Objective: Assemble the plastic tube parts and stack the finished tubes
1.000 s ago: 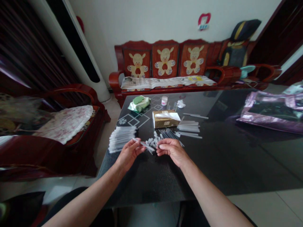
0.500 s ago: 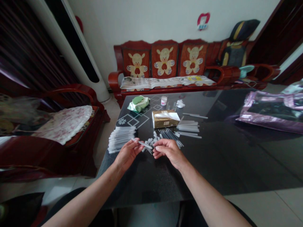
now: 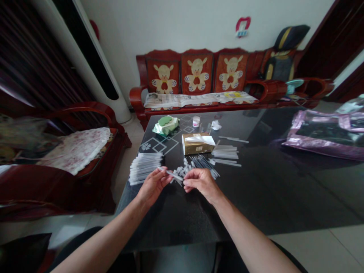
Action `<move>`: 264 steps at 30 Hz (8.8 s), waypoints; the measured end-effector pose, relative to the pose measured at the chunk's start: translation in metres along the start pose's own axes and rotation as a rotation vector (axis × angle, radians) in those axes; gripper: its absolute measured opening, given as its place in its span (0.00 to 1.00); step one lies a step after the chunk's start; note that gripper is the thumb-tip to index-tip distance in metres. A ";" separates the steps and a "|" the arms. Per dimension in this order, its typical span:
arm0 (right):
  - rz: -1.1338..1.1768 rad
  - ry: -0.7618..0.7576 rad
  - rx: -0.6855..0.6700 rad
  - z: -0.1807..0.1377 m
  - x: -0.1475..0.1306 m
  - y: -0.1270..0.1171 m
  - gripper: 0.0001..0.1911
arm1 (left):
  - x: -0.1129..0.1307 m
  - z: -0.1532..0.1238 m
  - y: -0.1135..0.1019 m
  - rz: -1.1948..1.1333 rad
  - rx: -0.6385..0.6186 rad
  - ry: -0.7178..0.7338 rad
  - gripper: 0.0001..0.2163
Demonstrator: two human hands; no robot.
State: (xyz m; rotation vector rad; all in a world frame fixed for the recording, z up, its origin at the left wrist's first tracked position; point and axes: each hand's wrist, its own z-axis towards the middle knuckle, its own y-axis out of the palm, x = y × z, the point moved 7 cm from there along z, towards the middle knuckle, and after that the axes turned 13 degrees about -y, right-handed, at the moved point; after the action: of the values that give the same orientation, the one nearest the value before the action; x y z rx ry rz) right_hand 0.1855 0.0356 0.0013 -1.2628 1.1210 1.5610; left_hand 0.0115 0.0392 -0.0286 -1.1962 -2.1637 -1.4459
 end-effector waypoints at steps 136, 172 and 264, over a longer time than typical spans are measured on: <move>-0.154 -0.242 0.206 -0.004 -0.004 0.001 0.13 | -0.005 -0.008 0.001 -0.068 0.017 0.129 0.09; -0.286 -0.311 0.201 -0.006 -0.015 0.004 0.13 | -0.008 -0.004 -0.003 -0.108 0.039 0.110 0.10; -0.591 -0.055 0.056 0.001 -0.006 -0.043 0.12 | 0.013 -0.007 -0.005 0.315 0.059 0.109 0.18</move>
State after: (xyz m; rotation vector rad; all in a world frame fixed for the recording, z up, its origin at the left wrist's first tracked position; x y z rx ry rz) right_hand 0.2274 0.0483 0.0011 -1.3471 0.6625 1.1014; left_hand -0.0020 0.0380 -0.0205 -1.3322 -1.8349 -1.2728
